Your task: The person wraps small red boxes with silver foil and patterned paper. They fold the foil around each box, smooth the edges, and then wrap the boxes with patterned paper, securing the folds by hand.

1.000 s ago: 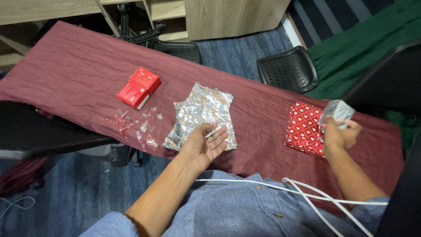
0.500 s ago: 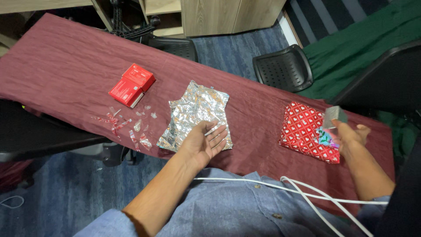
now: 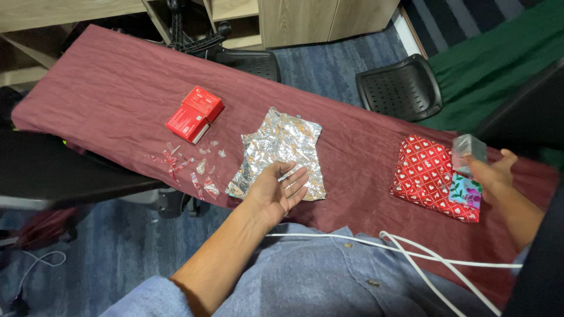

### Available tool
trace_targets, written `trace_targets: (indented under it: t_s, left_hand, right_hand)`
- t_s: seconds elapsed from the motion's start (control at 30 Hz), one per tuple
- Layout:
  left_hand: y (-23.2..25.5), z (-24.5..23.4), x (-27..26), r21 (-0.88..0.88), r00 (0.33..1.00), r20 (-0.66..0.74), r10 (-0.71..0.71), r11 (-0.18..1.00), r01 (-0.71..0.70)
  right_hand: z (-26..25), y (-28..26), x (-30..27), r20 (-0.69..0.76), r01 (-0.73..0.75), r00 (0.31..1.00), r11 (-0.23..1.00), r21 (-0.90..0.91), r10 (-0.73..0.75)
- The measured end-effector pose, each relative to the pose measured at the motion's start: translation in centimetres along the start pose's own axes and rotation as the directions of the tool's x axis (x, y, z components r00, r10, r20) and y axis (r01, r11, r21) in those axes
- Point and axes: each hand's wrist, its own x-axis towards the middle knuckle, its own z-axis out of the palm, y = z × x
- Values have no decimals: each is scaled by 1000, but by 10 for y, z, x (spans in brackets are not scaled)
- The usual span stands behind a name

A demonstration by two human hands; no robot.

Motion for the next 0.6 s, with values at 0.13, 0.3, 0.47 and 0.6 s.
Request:
trace_targets:
  t_s: [0.13,0.3,0.47,0.6]
  left_hand:
    - [-1,1,2,-1,1000,-3,-3,1000,3]
    - [-4,5,9,12,1000,-6,-20,1000,20]
    - [-7,7,15,32,1000,-2,-29,999,29]
    - [-9,8,16,29,999,-11,-33,999,34]
  right_hand:
    - [-8,-5,-20,-124,-114,987,990,-88,103]
    - [-8,0,-60,-163,-26,987,977,-209,-9]
    - [-2,4,-71,-186,3,980,945,-327,-67]
    - [7,22,-80,-257,-61,966,937,-345,-31]
